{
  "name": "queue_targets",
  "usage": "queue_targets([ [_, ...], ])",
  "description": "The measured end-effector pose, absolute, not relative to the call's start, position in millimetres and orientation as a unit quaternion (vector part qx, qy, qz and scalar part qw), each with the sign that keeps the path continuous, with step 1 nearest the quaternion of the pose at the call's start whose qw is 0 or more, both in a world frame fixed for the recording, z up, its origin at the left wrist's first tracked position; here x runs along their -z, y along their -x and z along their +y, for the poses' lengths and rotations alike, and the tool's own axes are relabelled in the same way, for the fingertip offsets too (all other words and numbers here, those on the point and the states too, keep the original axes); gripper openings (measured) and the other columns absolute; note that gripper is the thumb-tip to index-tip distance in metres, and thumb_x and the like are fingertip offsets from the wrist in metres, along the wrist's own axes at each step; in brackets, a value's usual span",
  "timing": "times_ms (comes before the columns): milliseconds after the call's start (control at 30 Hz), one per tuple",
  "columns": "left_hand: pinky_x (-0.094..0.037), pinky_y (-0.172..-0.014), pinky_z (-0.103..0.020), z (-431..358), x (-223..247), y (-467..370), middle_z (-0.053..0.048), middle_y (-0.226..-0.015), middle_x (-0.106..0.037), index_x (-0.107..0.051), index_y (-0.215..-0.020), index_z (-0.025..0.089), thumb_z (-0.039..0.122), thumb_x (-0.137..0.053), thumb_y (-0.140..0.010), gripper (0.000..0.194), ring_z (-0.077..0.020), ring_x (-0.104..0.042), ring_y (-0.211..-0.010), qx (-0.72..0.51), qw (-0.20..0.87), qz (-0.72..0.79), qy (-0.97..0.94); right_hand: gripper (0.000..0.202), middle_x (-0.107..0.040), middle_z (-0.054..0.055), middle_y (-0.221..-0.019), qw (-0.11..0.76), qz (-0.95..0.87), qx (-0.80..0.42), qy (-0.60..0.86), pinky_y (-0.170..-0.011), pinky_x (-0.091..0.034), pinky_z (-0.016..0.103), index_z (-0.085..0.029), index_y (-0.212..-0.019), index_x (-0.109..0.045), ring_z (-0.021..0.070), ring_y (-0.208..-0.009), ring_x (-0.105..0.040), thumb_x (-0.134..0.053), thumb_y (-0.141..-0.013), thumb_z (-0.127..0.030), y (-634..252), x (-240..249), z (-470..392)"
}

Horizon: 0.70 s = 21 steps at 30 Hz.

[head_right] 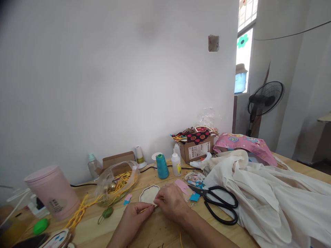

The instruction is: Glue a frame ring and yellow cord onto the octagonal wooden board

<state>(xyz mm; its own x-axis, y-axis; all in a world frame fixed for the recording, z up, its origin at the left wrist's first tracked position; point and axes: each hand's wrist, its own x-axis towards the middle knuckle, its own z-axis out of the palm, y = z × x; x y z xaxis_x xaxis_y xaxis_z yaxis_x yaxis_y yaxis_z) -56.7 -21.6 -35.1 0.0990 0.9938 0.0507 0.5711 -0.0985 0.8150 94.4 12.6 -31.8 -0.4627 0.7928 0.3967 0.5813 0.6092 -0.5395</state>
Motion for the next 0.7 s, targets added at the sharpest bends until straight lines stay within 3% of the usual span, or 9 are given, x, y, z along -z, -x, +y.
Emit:
queue_targets([
  [233,-0.042,-0.066,-0.026,-22.1,31.7,58.8,-0.005,-0.075,-0.068,-0.066,-0.077,0.013,0.037,-0.047,-0.068,0.031,-0.0198,-0.057,-0.072,-0.37,0.344,0.586,-0.634,0.015,-0.062,-0.001,-0.065,0.309,-0.828,-0.208,0.419,-0.051,-0.031,0.017,-0.018,-0.069,-0.064,0.0083,-0.058,-0.051,-0.049,-0.07,-0.019,-96.5,31.6,16.1],
  [467,-0.042,-0.06,-0.026,-21.3,33.3,60.1,-0.004,-0.066,-0.067,-0.065,-0.065,0.012,0.034,-0.051,-0.064,0.026,-0.0194,-0.058,-0.065,-0.368,0.328,0.625,-0.606,0.014,-0.062,0.0,-0.065,0.308,-0.833,-0.222,0.402,-0.051,-0.032,0.017,-0.017,-0.069,-0.064,0.0094,-0.058,-0.051,-0.05,-0.069,-0.018,-97.2,27.8,12.8],
  [700,-0.042,-0.065,-0.027,-20.0,35.5,61.4,-0.005,-0.075,-0.069,-0.068,-0.075,0.014,0.032,-0.05,-0.066,0.027,-0.0209,-0.058,-0.073,-0.364,0.362,0.584,-0.629,0.014,-0.062,0.0,-0.066,0.308,-0.838,-0.221,0.393,-0.052,-0.032,0.018,-0.018,-0.07,-0.064,0.0095,-0.059,-0.052,-0.05,-0.07,-0.019,-97.7,29.4,12.0],
])
